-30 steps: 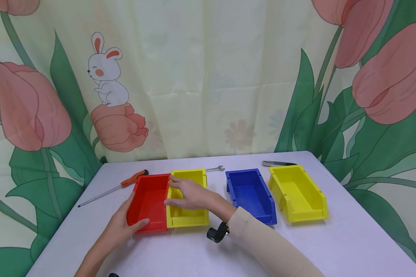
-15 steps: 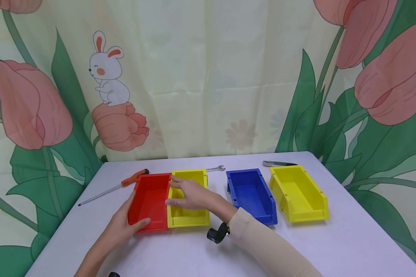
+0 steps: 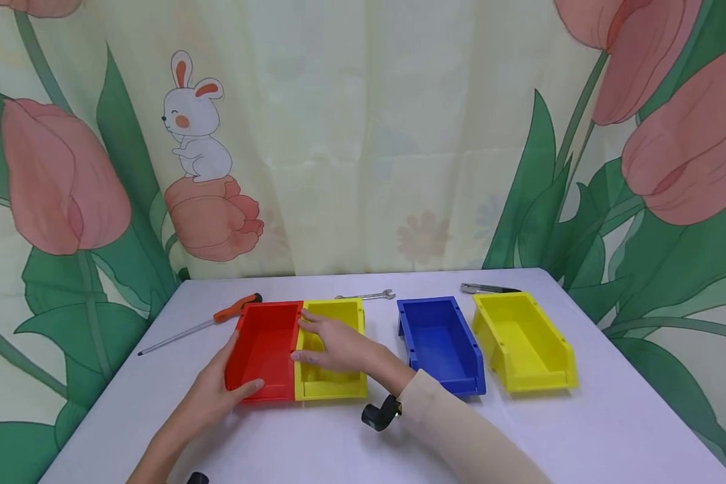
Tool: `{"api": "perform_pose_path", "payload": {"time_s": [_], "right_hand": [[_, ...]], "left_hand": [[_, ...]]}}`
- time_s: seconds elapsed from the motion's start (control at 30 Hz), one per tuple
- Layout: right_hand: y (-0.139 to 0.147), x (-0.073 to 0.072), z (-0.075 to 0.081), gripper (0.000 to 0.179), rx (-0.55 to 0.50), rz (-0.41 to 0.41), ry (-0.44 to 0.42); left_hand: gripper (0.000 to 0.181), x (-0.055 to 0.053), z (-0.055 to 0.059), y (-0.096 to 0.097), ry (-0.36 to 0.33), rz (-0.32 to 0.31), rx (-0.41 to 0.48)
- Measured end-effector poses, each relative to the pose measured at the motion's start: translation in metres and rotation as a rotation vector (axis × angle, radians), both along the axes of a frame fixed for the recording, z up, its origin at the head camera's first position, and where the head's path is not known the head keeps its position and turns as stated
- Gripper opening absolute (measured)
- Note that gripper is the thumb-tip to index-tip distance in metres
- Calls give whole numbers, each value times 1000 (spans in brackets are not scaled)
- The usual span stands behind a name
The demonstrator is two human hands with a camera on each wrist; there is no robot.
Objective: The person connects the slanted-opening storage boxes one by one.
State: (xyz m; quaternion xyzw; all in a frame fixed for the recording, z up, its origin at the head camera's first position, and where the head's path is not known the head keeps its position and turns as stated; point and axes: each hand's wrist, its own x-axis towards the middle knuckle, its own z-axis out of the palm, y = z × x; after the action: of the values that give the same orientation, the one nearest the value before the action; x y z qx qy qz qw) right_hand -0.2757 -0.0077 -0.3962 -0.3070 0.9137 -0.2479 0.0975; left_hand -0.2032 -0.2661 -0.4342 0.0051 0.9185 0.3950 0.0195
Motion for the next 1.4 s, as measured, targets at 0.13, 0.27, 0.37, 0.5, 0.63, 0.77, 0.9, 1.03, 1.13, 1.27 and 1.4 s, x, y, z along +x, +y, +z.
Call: {"api": "perform_pose_path", "payload": {"time_s": [0.13,0.27,0.37,0.5,0.63,0.77,0.9,1.03,1.13,1.27,1.4], "right_hand": [[-2,1,2,76,5,21,20],[-3,3,2,76,41,39,39],[-2,4,3,76,52,34,46],[2,4,5,77,12,39,21],[16,3,13,74,-41,27,13],[43,-1,24,62,-89,-15,77],[77,-6,35,53,-115,-58,138],[116,-8,42,49,-69,-141,204],[144,-7,42,50,-25,-239,246],[177,-6,40,50,7,-368,269],[199,-1,36,52,34,-460,257]], "left_hand": [[127,-2,1,-1,33,-9,20],[133,-2,-2,1,73,-24,58],[134,-1,-4,4,96,-29,65],[132,-1,-3,5,100,-14,45],[131,-2,-3,6,86,-4,30],[134,-4,-4,7,72,-5,32],[134,-4,-4,7,61,-7,31],[131,-4,-4,6,73,-23,47],[129,-4,-5,6,95,-37,59],[126,-3,-4,5,118,-44,67],[123,-2,-2,4,134,-54,79]]}}
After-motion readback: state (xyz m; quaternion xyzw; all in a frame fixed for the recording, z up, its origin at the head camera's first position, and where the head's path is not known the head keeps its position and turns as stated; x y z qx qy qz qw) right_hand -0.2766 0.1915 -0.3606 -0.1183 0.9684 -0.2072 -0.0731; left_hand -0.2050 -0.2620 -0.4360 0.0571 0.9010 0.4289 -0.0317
